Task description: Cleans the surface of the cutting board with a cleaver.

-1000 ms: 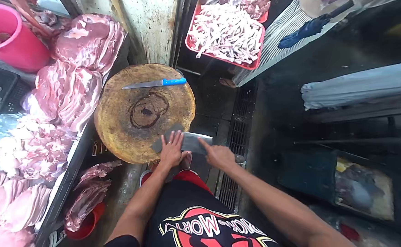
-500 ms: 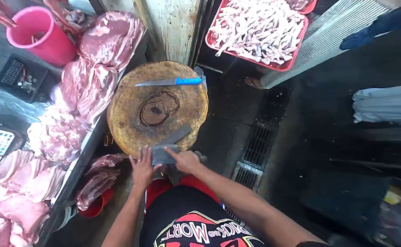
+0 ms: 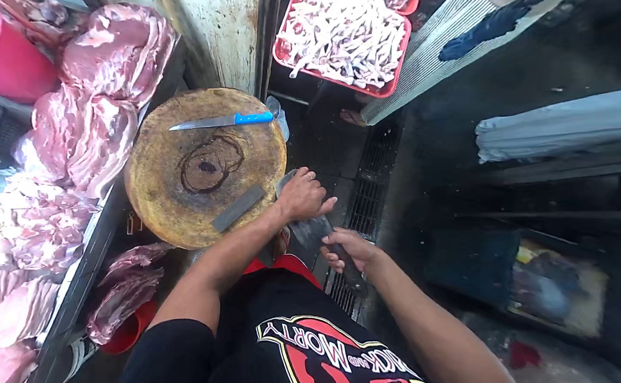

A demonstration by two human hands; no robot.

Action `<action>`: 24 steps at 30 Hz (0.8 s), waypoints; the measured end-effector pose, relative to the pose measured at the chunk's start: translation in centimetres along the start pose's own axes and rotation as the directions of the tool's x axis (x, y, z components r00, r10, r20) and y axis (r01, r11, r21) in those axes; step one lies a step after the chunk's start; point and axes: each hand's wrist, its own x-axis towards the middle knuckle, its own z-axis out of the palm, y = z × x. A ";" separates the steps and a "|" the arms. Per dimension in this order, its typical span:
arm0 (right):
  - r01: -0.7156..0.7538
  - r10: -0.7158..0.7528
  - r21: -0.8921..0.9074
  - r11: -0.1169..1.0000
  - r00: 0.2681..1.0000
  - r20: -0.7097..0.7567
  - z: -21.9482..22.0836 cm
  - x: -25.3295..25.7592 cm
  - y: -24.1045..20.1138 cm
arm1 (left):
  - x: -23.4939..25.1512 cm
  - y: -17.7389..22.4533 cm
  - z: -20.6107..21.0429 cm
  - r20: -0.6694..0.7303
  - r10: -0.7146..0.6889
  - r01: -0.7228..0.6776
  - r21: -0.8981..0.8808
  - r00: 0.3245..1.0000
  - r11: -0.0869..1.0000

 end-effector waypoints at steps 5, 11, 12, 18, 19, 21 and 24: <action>0.044 -0.073 -0.190 0.981 0.987 -0.146 3.4 3.3 5.5 | -4.6 -4.1 1.6 0.457 -0.102 0.113 0.004 0.883 0.994; -0.019 -0.004 -0.085 0.996 0.965 -0.262 10.0 6.9 10.3 | -12.2 -7.1 3.9 0.447 0.107 -0.009 -0.216 0.888 0.976; -0.027 0.008 -0.074 0.997 0.967 -0.253 10.7 7.1 10.7 | -13.1 -7.4 3.9 0.451 0.120 -0.009 -0.241 0.884 0.971; -0.069 0.036 -0.102 0.992 0.953 -0.300 11.8 7.0 10.8 | -14.3 -6.6 3.2 0.467 0.025 0.098 -0.236 0.884 0.967; -0.057 0.017 -0.108 0.993 0.940 -0.341 11.6 6.9 9.5 | -12.7 -7.2 3.5 0.422 0.053 0.057 -0.243 0.905 0.968; -0.007 -0.036 -0.095 0.995 0.896 -0.443 11.8 7.9 7.3 | -8.9 -9.1 4.9 0.294 0.179 -0.104 -0.254 0.939 0.962; -0.034 0.000 -0.060 0.998 0.873 -0.488 13.1 8.2 7.8 | -7.5 -9.1 5.2 0.286 0.274 -0.204 -0.252 0.918 0.946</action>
